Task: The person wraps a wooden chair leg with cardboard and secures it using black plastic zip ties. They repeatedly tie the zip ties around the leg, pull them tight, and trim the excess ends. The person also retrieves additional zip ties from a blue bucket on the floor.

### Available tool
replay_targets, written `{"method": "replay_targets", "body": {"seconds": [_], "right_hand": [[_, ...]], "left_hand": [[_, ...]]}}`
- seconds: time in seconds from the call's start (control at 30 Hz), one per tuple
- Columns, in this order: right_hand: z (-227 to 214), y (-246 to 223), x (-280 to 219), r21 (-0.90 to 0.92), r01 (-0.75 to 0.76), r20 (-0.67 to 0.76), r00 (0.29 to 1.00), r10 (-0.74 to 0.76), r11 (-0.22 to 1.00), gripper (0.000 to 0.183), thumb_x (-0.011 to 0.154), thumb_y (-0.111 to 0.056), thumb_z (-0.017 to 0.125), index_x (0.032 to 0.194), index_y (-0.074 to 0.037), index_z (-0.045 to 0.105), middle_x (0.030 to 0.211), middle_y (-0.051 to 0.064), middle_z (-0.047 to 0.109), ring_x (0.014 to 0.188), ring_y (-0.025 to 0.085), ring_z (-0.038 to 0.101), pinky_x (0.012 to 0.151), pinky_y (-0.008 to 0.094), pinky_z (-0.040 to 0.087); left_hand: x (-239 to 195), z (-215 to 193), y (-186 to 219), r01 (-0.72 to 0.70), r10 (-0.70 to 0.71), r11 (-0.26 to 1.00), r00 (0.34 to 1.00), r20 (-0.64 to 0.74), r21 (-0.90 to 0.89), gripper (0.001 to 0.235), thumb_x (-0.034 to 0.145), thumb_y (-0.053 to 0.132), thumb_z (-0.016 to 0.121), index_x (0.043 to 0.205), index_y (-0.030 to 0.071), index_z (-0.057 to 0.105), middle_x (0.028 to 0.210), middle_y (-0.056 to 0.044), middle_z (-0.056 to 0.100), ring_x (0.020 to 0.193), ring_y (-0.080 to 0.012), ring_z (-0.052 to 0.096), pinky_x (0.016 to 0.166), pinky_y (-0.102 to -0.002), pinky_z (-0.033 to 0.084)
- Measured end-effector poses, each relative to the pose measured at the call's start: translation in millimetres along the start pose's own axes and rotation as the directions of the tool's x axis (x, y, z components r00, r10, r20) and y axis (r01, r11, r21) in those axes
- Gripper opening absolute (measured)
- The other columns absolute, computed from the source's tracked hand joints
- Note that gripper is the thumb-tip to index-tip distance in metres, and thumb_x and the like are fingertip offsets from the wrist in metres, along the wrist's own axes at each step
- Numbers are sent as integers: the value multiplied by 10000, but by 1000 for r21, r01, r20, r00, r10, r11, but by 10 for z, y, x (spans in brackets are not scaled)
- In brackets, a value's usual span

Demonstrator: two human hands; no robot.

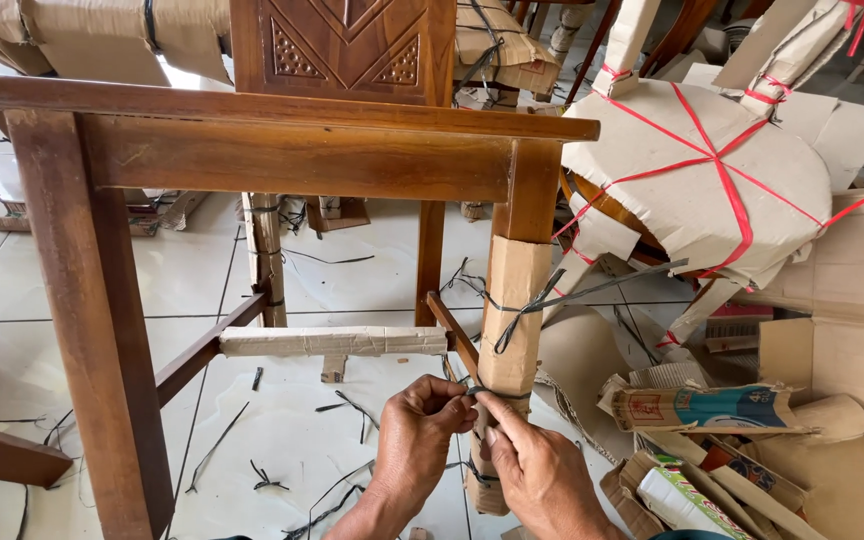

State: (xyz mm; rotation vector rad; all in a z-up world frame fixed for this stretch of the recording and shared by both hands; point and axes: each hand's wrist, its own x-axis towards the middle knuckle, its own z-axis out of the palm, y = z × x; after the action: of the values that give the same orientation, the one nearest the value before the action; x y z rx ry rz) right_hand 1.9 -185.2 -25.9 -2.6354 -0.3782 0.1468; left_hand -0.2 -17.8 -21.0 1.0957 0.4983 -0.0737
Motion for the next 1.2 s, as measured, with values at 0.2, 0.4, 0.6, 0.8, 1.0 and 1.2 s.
{"method": "replay_targets", "body": {"seconds": [0.2, 0.4, 0.6, 0.8, 1.0, 1.2], "right_hand": [[86, 3, 7, 49, 38, -165, 986, -29, 998, 436, 940, -284, 532, 1351, -354, 660, 842, 29, 841, 716, 327, 736, 690, 424, 548], [-150, -359, 48, 201, -276, -99, 949, 300, 940, 281, 915, -448, 620, 1106, -402, 821, 601, -45, 760, 522, 137, 604, 613, 298, 515], [-155, -405, 110, 221, -206, -185, 951, 248, 953, 146, 870, -387, 710, 954, -309, 802, 735, -92, 840, 598, 108, 730, 614, 283, 546], [32, -231, 158, 181, -26, -356, 930, 90, 983, 66, 839, -218, 686, 884, -227, 732, 776, -86, 838, 658, 164, 766, 660, 313, 553], [77, -145, 163, -22, -50, -400, 916, 37, 998, 16, 846, -270, 678, 848, -284, 670, 631, -43, 757, 563, 268, 705, 534, 435, 515], [23, -163, 175, 24, 70, -419, 907, -54, 997, 73, 855, -180, 686, 802, -198, 639, 536, -58, 668, 416, 171, 596, 449, 363, 484]], "left_hand": [[-61, -5, 69, -83, 83, 974, 997, 7, 209, 46, 851, 11, 754, 821, 38, 731, 731, -53, 742, 687, -118, 646, 685, -255, 518], [-188, 26, 208, -140, 147, 903, 989, 15, 407, 145, 824, 50, 697, 929, 118, 622, 807, -22, 798, 738, -119, 742, 699, -261, 573], [-236, 29, 184, -159, 156, 865, 987, 46, 476, 225, 866, 86, 680, 1019, 151, 529, 864, -17, 885, 670, -137, 726, 666, -268, 556], [-223, 30, 135, -167, 159, 834, 985, 61, 526, 239, 901, 169, 712, 1036, 148, 515, 844, 18, 886, 642, -135, 648, 650, -279, 505], [-180, -20, -213, -232, 253, 789, 967, 43, 570, 109, 875, 136, 710, 932, 185, 788, 758, 68, 813, 571, -65, 585, 571, -230, 508], [-79, -152, -563, -580, 616, 430, 749, 245, 692, 238, 870, 25, 597, 992, 171, 742, 698, -57, 714, 585, -270, 647, 545, -386, 515]]}}
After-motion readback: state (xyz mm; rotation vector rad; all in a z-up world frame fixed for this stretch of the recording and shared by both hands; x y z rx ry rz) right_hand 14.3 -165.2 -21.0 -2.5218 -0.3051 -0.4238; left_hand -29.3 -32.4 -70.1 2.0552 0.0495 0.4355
